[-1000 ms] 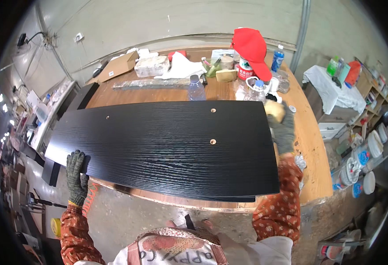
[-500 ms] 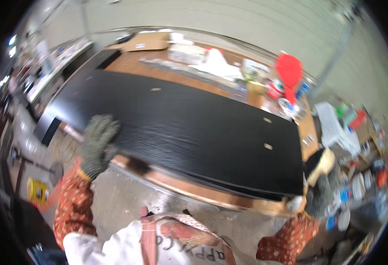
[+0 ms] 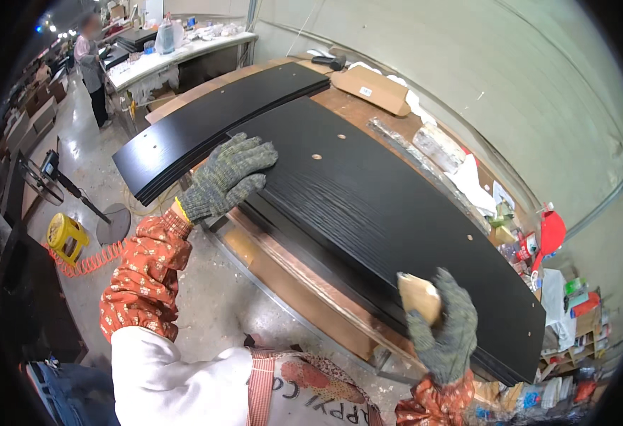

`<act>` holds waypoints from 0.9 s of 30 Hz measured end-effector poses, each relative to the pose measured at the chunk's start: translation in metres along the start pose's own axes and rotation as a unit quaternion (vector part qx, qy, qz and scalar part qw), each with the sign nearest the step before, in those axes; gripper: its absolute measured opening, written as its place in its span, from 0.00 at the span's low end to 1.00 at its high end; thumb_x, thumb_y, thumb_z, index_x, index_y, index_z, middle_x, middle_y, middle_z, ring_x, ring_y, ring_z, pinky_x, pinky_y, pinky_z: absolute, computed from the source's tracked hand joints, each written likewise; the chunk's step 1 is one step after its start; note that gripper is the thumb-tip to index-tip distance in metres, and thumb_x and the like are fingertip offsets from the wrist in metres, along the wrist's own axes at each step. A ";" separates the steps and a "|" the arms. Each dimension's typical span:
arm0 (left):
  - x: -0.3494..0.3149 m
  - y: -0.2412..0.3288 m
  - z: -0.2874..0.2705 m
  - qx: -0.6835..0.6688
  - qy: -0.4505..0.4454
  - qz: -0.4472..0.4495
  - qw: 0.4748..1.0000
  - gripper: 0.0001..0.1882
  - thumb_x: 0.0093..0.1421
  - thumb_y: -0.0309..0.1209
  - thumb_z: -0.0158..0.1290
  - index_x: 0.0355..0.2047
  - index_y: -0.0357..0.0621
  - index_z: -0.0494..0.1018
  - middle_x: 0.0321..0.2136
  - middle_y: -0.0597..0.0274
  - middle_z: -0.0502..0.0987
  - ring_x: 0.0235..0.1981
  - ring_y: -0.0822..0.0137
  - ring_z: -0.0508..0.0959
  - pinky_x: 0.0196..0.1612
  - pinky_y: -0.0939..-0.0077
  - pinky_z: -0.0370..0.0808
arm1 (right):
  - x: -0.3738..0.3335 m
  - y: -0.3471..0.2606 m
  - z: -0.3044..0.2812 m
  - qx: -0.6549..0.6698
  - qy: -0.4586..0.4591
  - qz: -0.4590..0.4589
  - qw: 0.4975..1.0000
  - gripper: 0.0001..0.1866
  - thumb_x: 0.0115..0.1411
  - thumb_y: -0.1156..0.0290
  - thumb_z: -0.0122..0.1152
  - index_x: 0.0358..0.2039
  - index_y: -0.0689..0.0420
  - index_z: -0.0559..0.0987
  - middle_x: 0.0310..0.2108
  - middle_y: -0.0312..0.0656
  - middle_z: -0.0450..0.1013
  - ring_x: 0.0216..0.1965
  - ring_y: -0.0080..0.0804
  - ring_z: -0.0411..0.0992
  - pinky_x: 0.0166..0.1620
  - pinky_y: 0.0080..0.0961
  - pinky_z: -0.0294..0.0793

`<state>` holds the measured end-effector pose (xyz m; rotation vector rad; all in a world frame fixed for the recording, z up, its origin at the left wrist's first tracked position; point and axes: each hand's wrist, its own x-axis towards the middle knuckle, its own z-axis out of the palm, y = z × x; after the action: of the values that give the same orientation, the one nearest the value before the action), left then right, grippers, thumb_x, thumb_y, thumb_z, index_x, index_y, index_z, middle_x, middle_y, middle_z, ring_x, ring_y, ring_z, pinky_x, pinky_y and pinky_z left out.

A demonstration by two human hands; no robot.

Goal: The person wipes and polishes black wooden panels on a workbench using cloths and a sponge, turning the panels over, applying liquid from a bottle, and wiping down the surfaces.

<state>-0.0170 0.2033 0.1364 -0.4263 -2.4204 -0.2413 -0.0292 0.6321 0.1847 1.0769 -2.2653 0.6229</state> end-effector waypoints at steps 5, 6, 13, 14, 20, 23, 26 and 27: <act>-0.023 -0.062 -0.001 -0.151 0.062 -0.089 0.983 0.21 0.66 0.26 0.49 0.60 0.41 0.68 0.56 0.53 0.73 0.59 0.58 0.72 0.63 0.65 0.65 | 0.086 -0.075 0.087 0.019 -0.046 -0.098 0.994 0.31 0.49 0.70 0.69 0.55 0.59 0.73 0.46 0.48 0.76 0.44 0.45 0.75 0.48 0.41 0.74; -0.022 -0.067 -0.002 -0.282 0.050 -0.136 0.948 0.22 0.67 0.25 0.48 0.61 0.39 0.66 0.55 0.52 0.73 0.58 0.60 0.72 0.62 0.67 0.66 | 0.106 -0.088 0.106 0.031 -0.062 -0.134 0.989 0.31 0.49 0.71 0.68 0.55 0.59 0.73 0.46 0.48 0.75 0.41 0.44 0.75 0.45 0.42 0.74; -0.007 -0.111 -0.007 -0.632 0.065 -0.164 0.755 0.33 0.69 0.35 0.47 0.69 0.39 0.48 0.53 0.41 0.73 0.57 0.54 0.73 0.61 0.62 0.68 | 0.201 -0.171 0.213 -0.048 -0.067 -0.190 0.978 0.30 0.52 0.66 0.56 0.57 0.62 0.69 0.39 0.41 0.71 0.37 0.36 0.69 0.39 0.34 0.69; -0.005 -0.114 -0.009 -0.674 0.052 -0.169 0.718 0.33 0.69 0.36 0.47 0.69 0.39 0.49 0.53 0.39 0.72 0.57 0.52 0.73 0.61 0.61 0.68 | 0.199 -0.170 0.202 -0.053 -0.087 -0.187 0.977 0.30 0.53 0.67 0.61 0.57 0.61 0.68 0.38 0.45 0.72 0.38 0.40 0.71 0.42 0.41 0.70; -0.032 -0.127 -0.008 -0.750 0.057 -0.170 0.637 0.35 0.70 0.49 0.41 0.68 0.40 0.50 0.53 0.33 0.71 0.56 0.47 0.73 0.62 0.57 0.67 | 0.156 -0.152 0.124 -0.045 -0.171 -0.152 0.972 0.34 0.45 0.72 0.68 0.56 0.58 0.71 0.43 0.47 0.75 0.41 0.49 0.73 0.45 0.43 0.72; -0.027 -0.125 -0.003 -0.760 0.055 -0.180 0.622 0.35 0.71 0.52 0.38 0.68 0.40 0.51 0.53 0.35 0.71 0.55 0.50 0.74 0.62 0.59 0.67 | 0.166 -0.166 0.148 -0.046 -0.130 -0.184 0.973 0.31 0.46 0.69 0.67 0.53 0.60 0.72 0.40 0.47 0.74 0.38 0.45 0.73 0.41 0.41 0.72; -0.015 -0.108 -0.010 -0.755 0.048 -0.215 0.617 0.35 0.71 0.53 0.33 0.67 0.39 0.54 0.54 0.39 0.72 0.54 0.54 0.74 0.62 0.62 0.67 | 0.205 -0.189 0.191 -0.017 -0.161 -0.167 0.973 0.25 0.52 0.69 0.59 0.52 0.61 0.72 0.34 0.47 0.73 0.33 0.44 0.71 0.37 0.42 0.72; -0.009 -0.106 -0.009 -0.704 0.090 -0.235 0.665 0.34 0.72 0.53 0.30 0.66 0.38 0.56 0.54 0.43 0.73 0.55 0.58 0.73 0.62 0.65 0.66 | 0.208 -0.194 0.203 0.005 -0.049 -0.186 0.981 0.25 0.52 0.68 0.57 0.50 0.63 0.72 0.34 0.48 0.73 0.34 0.45 0.72 0.35 0.41 0.71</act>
<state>-0.0440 0.1003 0.1307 -0.3272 -1.5913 -2.2906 -0.0395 0.2831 0.2021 1.5166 -2.0621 0.4326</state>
